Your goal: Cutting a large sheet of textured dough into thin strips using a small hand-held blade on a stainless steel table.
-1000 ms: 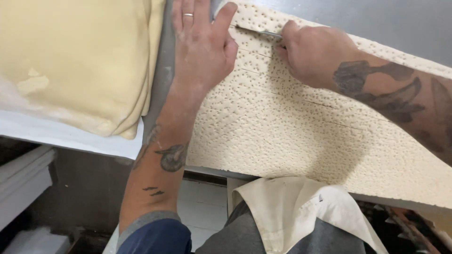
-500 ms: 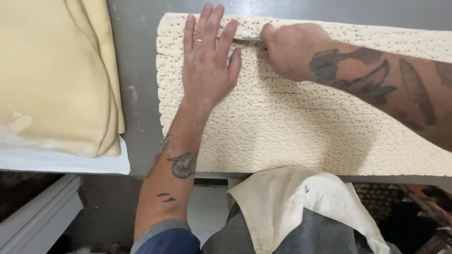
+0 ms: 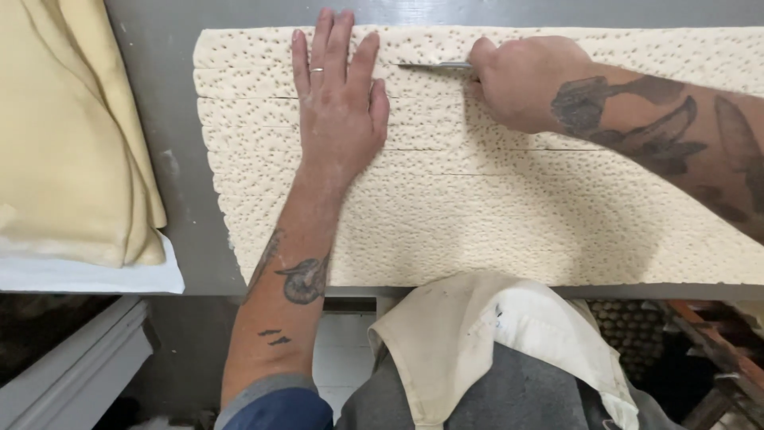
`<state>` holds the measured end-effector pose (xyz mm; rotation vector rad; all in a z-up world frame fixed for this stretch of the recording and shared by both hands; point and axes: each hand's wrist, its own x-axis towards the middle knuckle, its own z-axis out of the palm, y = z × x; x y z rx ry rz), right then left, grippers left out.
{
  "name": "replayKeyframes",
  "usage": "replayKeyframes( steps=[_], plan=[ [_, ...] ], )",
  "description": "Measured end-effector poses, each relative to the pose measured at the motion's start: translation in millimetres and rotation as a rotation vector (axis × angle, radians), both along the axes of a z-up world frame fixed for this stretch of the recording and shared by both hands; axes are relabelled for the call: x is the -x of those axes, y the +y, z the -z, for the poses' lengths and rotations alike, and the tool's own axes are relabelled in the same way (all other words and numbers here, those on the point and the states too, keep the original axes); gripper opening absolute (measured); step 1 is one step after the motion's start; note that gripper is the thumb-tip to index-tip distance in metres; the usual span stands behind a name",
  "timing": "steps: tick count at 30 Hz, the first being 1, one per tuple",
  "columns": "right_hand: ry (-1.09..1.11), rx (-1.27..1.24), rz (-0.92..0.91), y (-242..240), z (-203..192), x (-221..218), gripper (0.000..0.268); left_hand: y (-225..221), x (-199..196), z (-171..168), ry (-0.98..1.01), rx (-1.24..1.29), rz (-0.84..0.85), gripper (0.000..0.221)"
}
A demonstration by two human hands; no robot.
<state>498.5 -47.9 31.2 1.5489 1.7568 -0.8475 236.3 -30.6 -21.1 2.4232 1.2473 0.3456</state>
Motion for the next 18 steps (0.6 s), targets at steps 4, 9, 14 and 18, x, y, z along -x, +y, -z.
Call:
replayKeyframes(
  steps=[4,9,14,18],
  plan=[
    [0.004,-0.02,0.061,3,0,3,0.052,-20,-51,-1,-0.065,0.11,-0.008,0.043],
    [-0.011,0.079,0.071,-9,-25,-36,0.051,-30,-57,14,-0.011,0.005,0.018,0.051],
    [0.022,0.095,0.138,-28,-12,-65,0.052,-46,-99,8,0.068,0.061,-0.037,0.062],
    [0.071,-0.115,0.002,-52,22,-112,0.055,-64,-116,9,0.019,-0.078,0.002,0.053]
  ],
)
